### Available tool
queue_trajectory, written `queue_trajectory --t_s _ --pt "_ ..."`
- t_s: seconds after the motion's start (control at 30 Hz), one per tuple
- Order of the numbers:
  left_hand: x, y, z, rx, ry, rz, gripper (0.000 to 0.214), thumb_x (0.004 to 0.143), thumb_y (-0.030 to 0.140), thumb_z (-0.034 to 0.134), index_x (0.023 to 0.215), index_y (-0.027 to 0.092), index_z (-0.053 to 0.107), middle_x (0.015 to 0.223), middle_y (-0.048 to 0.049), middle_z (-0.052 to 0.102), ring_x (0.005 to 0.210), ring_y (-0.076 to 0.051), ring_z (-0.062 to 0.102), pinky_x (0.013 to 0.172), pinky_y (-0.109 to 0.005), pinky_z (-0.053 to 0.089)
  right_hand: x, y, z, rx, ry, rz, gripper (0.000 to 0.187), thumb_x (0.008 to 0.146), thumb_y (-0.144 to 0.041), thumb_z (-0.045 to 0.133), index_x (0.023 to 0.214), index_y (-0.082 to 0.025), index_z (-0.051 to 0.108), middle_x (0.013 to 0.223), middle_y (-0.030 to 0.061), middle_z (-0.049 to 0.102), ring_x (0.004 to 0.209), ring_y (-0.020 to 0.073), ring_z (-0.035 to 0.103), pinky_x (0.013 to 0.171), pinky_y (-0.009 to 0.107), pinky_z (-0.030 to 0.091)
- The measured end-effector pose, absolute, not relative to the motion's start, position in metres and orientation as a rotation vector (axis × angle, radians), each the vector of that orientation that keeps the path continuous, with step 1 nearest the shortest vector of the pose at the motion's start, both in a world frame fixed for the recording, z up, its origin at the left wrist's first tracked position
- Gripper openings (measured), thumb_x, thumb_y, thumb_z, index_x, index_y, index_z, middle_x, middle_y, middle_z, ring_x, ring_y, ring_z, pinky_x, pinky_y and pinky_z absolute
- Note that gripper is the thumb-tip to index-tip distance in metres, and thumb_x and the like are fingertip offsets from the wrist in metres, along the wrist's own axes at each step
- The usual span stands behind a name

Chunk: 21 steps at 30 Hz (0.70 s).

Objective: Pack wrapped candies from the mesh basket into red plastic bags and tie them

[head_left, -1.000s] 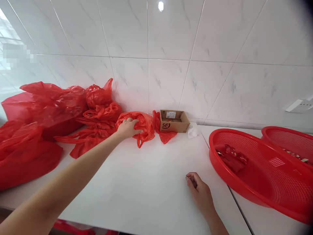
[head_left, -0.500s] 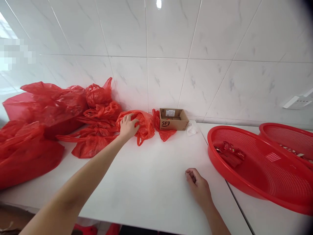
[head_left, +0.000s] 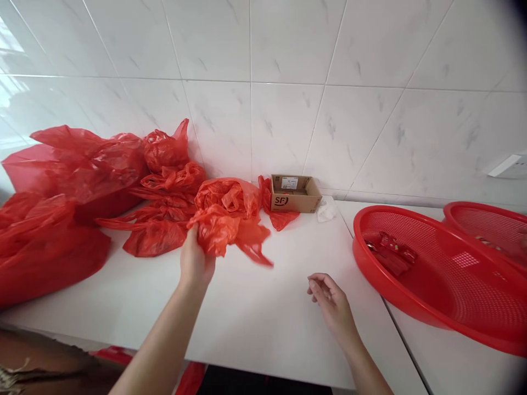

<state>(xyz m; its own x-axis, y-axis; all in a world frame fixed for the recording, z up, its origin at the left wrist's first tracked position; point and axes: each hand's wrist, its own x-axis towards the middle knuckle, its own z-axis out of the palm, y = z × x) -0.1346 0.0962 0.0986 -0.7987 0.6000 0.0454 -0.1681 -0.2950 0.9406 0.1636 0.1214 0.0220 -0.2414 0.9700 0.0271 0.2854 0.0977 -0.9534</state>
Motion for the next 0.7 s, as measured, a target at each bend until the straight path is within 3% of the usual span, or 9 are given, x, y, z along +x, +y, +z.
queue_trajectory --t_s 0.1,0.2,0.27,0.37,0.5,0.6,0.7 --pt "-0.092 0.070 0.075 0.414 1.396 1.989 0.025 0.089 0.046 0.045 0.100 0.029 0.060 0.113 -0.0041 0.068 0.110 -0.023 0.064 0.082 -0.035 0.057 0.141 0.105 0.047 -1.081 -1.619 1.342 0.041 0.088 -0.053 0.054 0.117 -0.023 0.057 0.100 0.0066 0.066 0.089 0.0204 0.063 0.078 0.031 0.051" --pt "-0.054 0.054 0.055 0.359 1.326 1.845 0.028 0.089 0.051 0.048 0.089 0.027 0.063 0.093 -0.0062 0.069 0.088 -0.022 0.068 0.073 -0.035 0.056 0.115 0.089 0.061 -0.950 -1.651 1.552 0.045 0.086 -0.048 0.060 0.125 -0.027 0.053 0.116 0.0070 0.063 0.093 0.0205 0.063 0.078 0.032 0.053" --pt "-0.038 0.048 0.045 0.350 1.281 1.756 0.031 0.086 0.055 0.054 0.080 0.025 0.063 0.080 -0.0064 0.066 0.074 -0.021 0.066 0.065 -0.034 0.054 0.103 0.084 0.061 -0.883 -1.664 1.644 0.040 0.084 -0.043 0.063 0.119 -0.027 0.056 0.111 0.0056 0.064 0.087 0.0192 0.063 0.074 0.031 0.052" --pt "-0.039 0.045 0.039 0.329 1.241 1.715 0.031 0.081 0.054 0.061 0.072 0.024 0.061 0.074 -0.0046 0.062 0.065 -0.018 0.060 0.058 -0.030 0.051 0.103 0.091 0.052 -0.852 -1.531 1.721 0.027 0.081 -0.042 0.066 0.096 -0.021 0.060 0.083 0.0023 0.066 0.067 0.0157 0.059 0.060 0.028 0.048" --pt "-0.079 0.042 0.047 0.337 1.219 1.697 0.028 0.072 0.037 0.071 0.060 0.021 0.053 0.054 0.0039 0.044 0.042 -0.008 0.040 0.040 -0.021 0.037 0.139 0.117 0.052 -0.955 -1.275 1.840 0.033 0.072 -0.045 0.074 0.084 -0.021 0.056 0.058 -0.0042 0.055 0.046 0.0101 0.045 0.047 0.024 0.037" --pt "-0.113 0.036 0.057 0.360 1.231 1.683 0.043 0.068 0.030 0.074 0.052 0.021 0.035 0.048 0.0106 0.022 0.036 -0.003 0.016 0.032 -0.018 0.018 0.171 0.132 0.068 -0.975 -1.150 1.822 0.037 0.065 -0.043 0.081 0.084 -0.023 0.057 0.057 -0.0040 0.056 0.046 0.0118 0.048 0.048 0.025 0.039" --pt "-0.122 0.028 0.063 0.389 1.295 1.788 0.043 0.073 0.034 0.071 0.057 0.020 0.034 0.052 0.0102 0.026 0.037 -0.003 0.020 0.033 -0.016 0.022 0.184 0.134 0.080 -0.987 -1.043 1.629 0.027 0.071 -0.044 0.077 0.083 -0.026 0.061 0.074 0.0018 0.066 0.064 0.0191 0.061 0.062 0.031 0.049"
